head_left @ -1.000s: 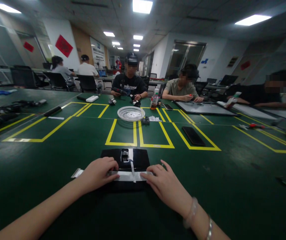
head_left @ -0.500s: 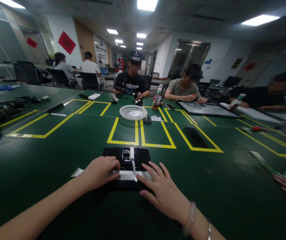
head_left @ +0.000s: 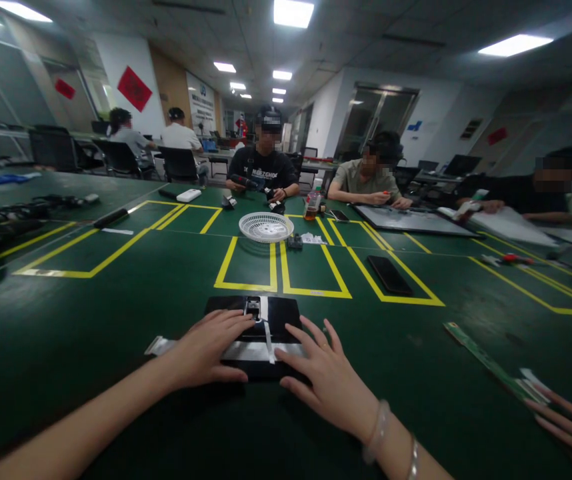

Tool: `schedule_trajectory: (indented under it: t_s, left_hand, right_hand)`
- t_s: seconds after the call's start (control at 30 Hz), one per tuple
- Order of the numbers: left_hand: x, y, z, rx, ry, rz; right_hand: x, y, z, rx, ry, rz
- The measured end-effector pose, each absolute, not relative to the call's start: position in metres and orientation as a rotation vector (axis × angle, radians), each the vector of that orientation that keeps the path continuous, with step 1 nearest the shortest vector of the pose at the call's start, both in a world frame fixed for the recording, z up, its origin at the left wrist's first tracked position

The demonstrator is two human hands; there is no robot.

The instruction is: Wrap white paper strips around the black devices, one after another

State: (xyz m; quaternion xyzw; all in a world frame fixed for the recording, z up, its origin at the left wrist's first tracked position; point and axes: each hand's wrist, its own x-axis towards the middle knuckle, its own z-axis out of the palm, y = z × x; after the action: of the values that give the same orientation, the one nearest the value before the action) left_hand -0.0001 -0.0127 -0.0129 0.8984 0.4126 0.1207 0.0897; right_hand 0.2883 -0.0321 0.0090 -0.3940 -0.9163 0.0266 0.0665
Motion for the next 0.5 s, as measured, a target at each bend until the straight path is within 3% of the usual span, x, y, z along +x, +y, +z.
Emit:
schedule_trajectory:
  t_s: [0.27,0.5]
  left_hand:
    - [0.014,-0.015,0.000,2.678,1.259,0.230]
    - [0.003,-0.009,0.002,2.702,1.232,0.334]
  right_hand:
    - [0.292,-0.030,0.009,-1.142,-2.720,-0.012]
    - [0.297,-0.027,0.009,-1.136,-2.655,-0.032]
